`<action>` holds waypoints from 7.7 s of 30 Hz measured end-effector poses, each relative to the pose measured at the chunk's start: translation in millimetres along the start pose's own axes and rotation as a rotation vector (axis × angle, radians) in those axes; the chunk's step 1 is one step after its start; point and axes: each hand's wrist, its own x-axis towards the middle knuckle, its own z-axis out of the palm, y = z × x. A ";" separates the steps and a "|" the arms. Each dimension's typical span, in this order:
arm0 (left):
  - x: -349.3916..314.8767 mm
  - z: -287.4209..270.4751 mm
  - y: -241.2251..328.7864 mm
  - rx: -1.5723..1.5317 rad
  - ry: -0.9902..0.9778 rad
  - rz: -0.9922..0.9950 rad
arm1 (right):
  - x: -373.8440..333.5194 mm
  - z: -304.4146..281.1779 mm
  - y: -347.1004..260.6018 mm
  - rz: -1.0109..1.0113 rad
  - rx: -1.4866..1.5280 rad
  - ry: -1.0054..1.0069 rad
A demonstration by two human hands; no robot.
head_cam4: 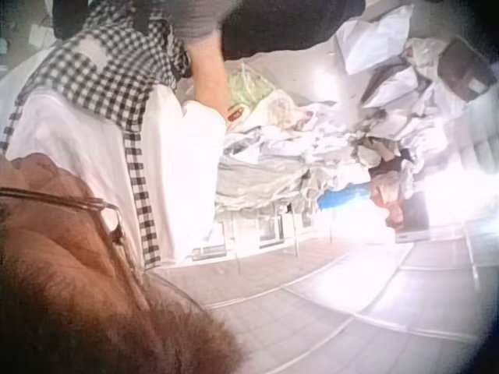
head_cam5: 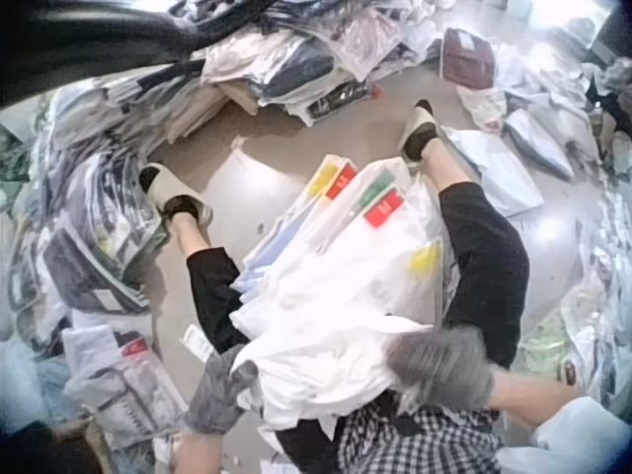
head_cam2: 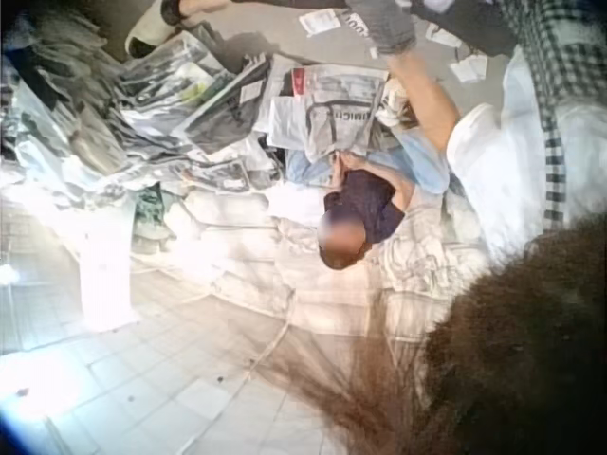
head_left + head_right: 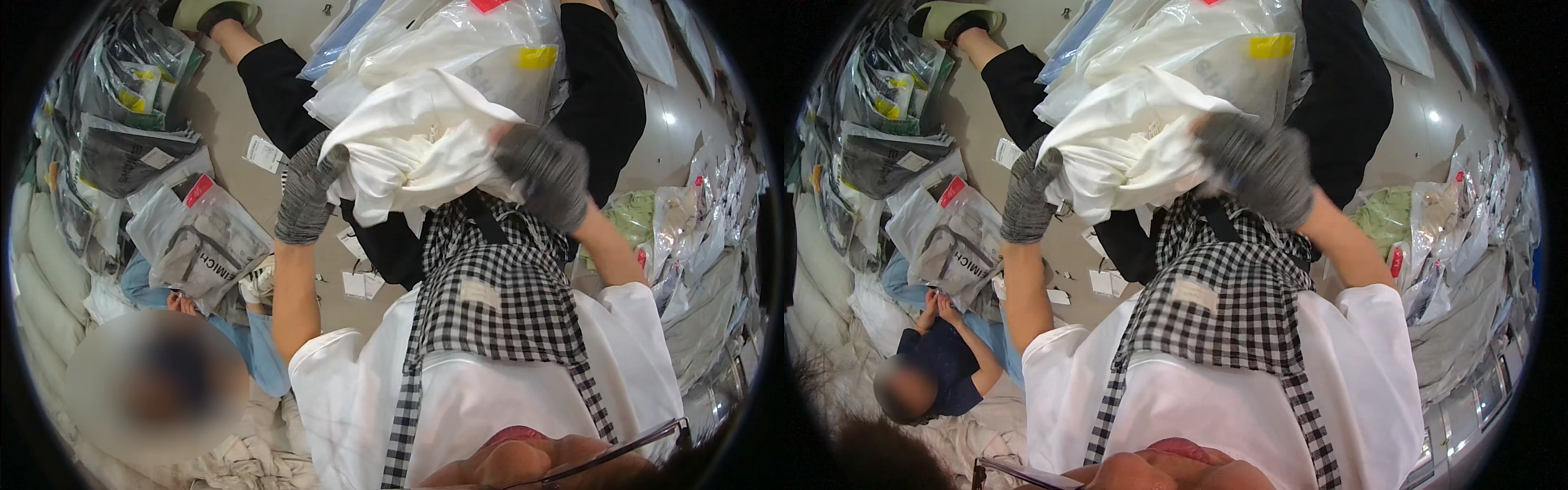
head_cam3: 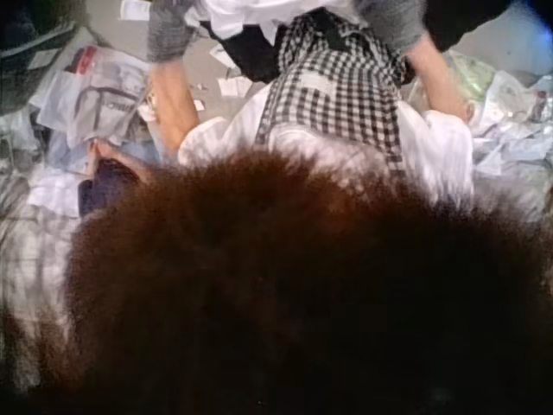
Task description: The person sits on the floor and uses scissors to cut open multiple plastic garment bags. They remove folded clothing items from each bag and place them aside, repeating this process for several packages.
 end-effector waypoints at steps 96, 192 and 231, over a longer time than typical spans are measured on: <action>-64.8 14.1 -47.2 0.383 0.542 -0.056 | 0.5 74.2 -26.8 0.248 0.855 -0.109; 20.7 94.3 -46.5 1.206 -0.354 0.146 | -22.0 83.6 -57.5 0.499 0.701 0.289; 21.2 123.9 -39.6 0.656 0.252 0.749 | 46.4 38.0 20.3 0.665 1.083 -0.128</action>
